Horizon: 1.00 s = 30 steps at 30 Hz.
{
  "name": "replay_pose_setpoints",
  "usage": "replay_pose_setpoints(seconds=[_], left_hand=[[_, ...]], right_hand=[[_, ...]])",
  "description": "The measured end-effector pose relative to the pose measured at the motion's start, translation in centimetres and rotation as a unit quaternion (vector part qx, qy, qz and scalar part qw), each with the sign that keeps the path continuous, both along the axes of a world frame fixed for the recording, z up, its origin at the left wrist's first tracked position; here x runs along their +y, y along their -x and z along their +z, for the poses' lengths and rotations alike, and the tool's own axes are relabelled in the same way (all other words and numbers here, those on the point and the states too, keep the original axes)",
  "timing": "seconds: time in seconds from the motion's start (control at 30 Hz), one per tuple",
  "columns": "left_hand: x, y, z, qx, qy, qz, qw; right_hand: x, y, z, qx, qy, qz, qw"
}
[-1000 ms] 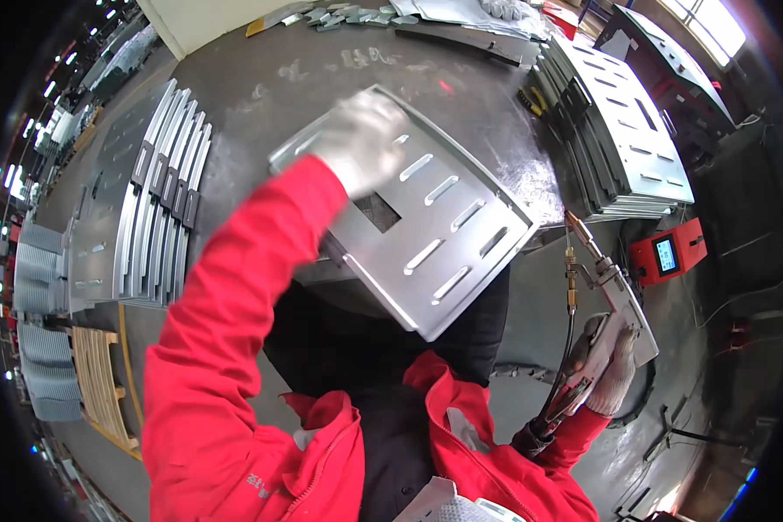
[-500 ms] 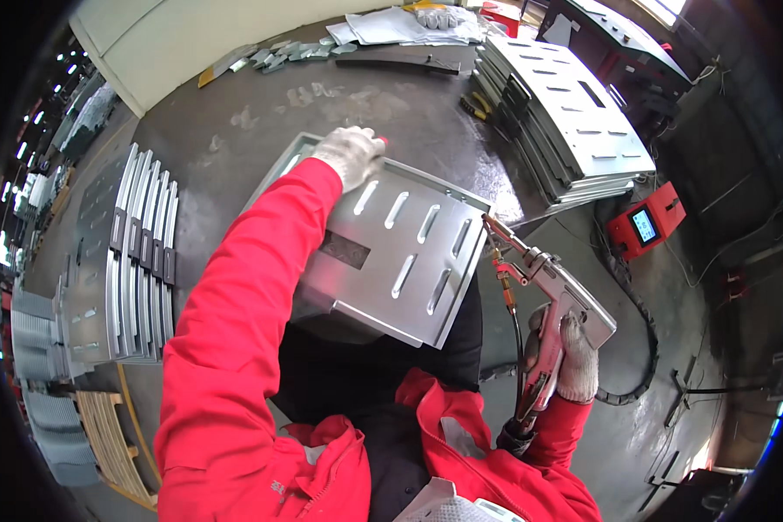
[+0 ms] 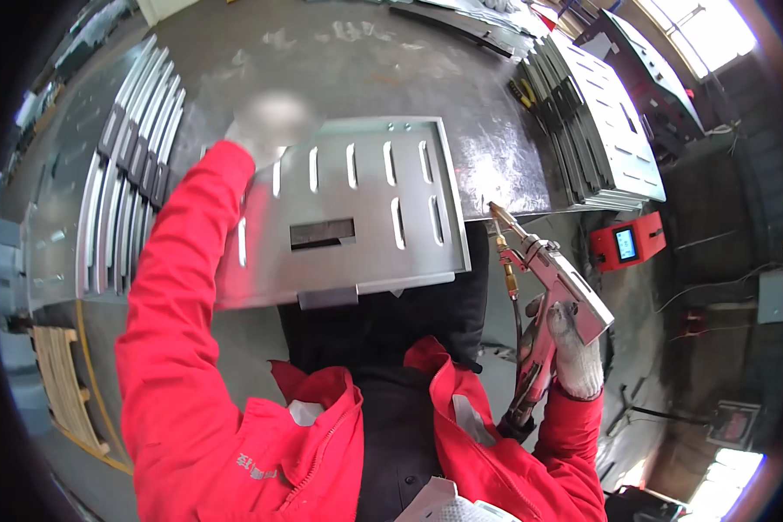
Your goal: Performing spot welding on metal sheets using a handheld welding gun.
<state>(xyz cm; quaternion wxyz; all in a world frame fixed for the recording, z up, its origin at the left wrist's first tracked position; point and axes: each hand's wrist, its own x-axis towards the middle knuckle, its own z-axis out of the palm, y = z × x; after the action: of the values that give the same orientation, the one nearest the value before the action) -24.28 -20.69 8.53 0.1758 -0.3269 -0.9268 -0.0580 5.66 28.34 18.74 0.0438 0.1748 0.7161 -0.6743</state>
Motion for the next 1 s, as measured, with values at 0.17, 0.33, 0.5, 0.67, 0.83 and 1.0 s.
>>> replay_pose_setpoints(seconds=[0.17, 0.33, 0.5, 0.67, 0.83, 1.0], left_hand=[[1.3, 2.0, -0.6, 0.097, -0.078, -0.03, 0.992], [10.9, -0.4, 2.1, -0.031, -0.301, -0.127, 0.945], [14.9, -2.3, -0.2, -0.171, -0.305, -0.183, 0.919], [15.3, -1.0, -0.2, -0.191, -0.229, -0.241, 0.924], [15.1, -0.6, 0.0, -0.224, -0.197, -0.236, 0.925], [15.1, -0.6, -0.5, -0.23, -0.198, -0.231, 0.924]], right_hand=[[-4.0, 4.0, 5.2, 0.026, 0.265, 0.063, 0.962], [-4.8, 8.5, 1.8, 0.099, 0.191, 0.009, 0.976], [-5.2, 13.2, -0.2, 0.032, 0.181, -0.017, 0.983], [-5.9, 16.6, -2.4, 0.001, 0.149, -0.045, 0.988], [-5.7, 18.0, -3.5, -0.004, 0.16, -0.057, 0.985], [-4.2, 17.8, -5.0, -0.01, 0.125, -0.065, 0.99]])
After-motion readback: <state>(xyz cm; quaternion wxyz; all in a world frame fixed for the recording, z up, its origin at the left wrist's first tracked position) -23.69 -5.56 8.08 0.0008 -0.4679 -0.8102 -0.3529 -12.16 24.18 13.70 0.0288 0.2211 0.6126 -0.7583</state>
